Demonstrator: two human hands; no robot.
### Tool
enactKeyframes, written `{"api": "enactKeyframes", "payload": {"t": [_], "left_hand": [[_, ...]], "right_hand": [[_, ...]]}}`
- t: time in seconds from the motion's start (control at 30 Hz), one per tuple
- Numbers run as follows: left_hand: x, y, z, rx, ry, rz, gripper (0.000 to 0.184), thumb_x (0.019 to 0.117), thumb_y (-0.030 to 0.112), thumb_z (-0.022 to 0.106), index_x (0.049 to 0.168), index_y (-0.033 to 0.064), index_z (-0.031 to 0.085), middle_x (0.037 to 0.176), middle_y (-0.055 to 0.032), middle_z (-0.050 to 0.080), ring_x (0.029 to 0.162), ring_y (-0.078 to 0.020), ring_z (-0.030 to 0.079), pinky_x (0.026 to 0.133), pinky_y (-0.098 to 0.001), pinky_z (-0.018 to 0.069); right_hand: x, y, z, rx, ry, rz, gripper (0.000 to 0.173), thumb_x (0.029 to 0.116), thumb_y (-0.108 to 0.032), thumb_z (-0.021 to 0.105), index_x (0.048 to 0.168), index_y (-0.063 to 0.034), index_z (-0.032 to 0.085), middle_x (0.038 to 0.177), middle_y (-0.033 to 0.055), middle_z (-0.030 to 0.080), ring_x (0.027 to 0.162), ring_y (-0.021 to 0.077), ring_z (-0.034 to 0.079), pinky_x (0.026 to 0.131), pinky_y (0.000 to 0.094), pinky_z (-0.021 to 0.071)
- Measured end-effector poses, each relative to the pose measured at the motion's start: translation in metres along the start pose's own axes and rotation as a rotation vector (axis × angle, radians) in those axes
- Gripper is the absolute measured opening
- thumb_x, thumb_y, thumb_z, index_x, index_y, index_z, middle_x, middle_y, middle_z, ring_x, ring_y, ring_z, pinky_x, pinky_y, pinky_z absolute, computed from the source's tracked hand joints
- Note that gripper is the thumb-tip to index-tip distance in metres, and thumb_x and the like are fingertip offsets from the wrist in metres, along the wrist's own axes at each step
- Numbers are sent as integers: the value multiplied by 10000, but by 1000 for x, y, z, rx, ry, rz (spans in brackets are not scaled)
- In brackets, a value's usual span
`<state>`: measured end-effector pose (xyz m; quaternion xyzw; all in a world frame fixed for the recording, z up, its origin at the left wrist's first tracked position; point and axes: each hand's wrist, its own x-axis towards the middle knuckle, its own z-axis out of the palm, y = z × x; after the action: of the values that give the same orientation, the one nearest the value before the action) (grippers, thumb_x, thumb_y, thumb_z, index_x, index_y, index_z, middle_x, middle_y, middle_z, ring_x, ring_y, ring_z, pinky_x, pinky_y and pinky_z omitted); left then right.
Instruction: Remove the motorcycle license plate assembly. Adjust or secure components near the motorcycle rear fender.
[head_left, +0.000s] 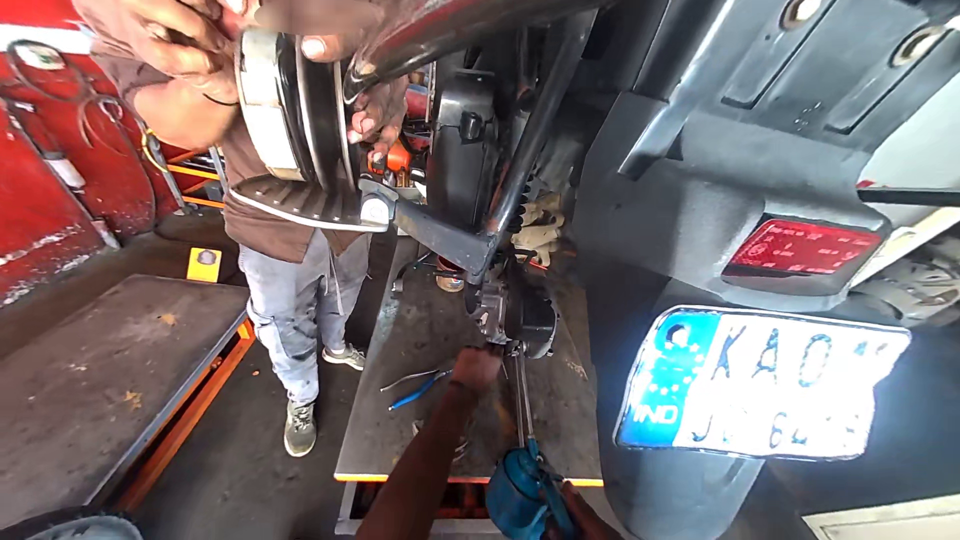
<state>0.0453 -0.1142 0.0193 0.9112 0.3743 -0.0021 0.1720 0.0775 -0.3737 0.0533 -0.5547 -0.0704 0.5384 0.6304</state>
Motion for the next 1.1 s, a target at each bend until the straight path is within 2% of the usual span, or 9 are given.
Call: {"api": "enactKeyframes", "payload": {"t": [0.1, 0.17, 0.27, 0.37, 0.47, 0.6, 0.83, 0.97, 1.1], "left_hand": [[-8, -13, 33, -123, 306, 29, 372, 1042, 93, 525, 1399, 27, 609, 1355, -177, 652, 1218, -357, 642, 1064, -501, 481], [-28, -14, 53, -258, 392, -77, 398, 1060, 210, 512, 1384, 5, 617, 1380, -183, 642, 1315, -345, 589, 1155, -482, 408], [-64, -4, 73, -288, 30, -274, 731, 1022, 420, 552, 1567, -22, 345, 1555, -241, 447, 1494, -389, 354, 1252, -527, 193], [-86, 2, 110, -154, -129, -272, 848, 963, 365, 620, 1606, -34, 237, 1598, -281, 362, 1494, -457, 313, 1237, -607, 124], [-88, 0, 119, -83, -146, -264, 792, 966, 224, 593, 1615, -23, 212, 1543, -285, 439, 1449, -465, 384, 1232, -614, 136], [-88, -7, 117, -72, -164, -278, 731, 992, 220, 573, 1597, -30, 247, 1478, -284, 508, 1414, -464, 434, 1230, -629, 136], [-97, -48, 100, -50, -191, -438, 738, 997, 151, 548, 1623, 2, 186, 1495, -322, 461, 1428, -498, 397, 1206, -696, 128], [-98, -54, 87, -60, -158, -473, 915, 917, 216, 673, 1632, -4, 146, 1580, -328, 342, 1490, -501, 290, 1198, -720, 74], [-79, -37, 50, -303, 29, -370, 836, 964, 344, 651, 1601, -27, 256, 1613, -270, 337, 1514, -426, 293, 1236, -595, 180]], "right_hand": [[-1, 0, -1, 6, 28, 8, 406, 1134, -263, 271, 1054, -49, 606, 670, 12, 650, 557, 93, 628, 543, 234, 550], [-1, -2, 0, 16, 47, 18, 414, 1137, -265, 269, 1047, -45, 607, 657, 13, 649, 542, 90, 626, 530, 226, 545], [-2, -5, 1, 36, 69, 25, 400, 1137, -258, 282, 1043, -35, 601, 656, 27, 647, 528, 94, 628, 510, 219, 544], [-4, -7, 3, 24, 91, 30, 388, 1135, -248, 295, 1034, -36, 603, 647, 30, 642, 522, 97, 626, 504, 219, 542], [-3, -7, 2, 21, 89, 31, 389, 1136, -245, 297, 1034, -24, 600, 635, 33, 634, 515, 101, 622, 494, 217, 535], [-3, -10, -1, 31, 65, 30, 410, 1138, -253, 287, 1028, -13, 601, 637, 42, 637, 512, 107, 627, 489, 219, 540], [2, -7, -6, 21, 38, 18, 393, 1136, -257, 293, 1030, -34, 598, 669, 38, 648, 532, 111, 628, 500, 228, 540], [2, -7, -6, 33, 51, 11, 382, 1135, -258, 298, 1027, -47, 598, 671, 34, 651, 530, 106, 625, 500, 228, 538], [1, -6, -5, 9, 27, 13, 381, 1134, -266, 286, 1041, -48, 584, 673, 14, 639, 538, 90, 615, 509, 219, 529]]}}
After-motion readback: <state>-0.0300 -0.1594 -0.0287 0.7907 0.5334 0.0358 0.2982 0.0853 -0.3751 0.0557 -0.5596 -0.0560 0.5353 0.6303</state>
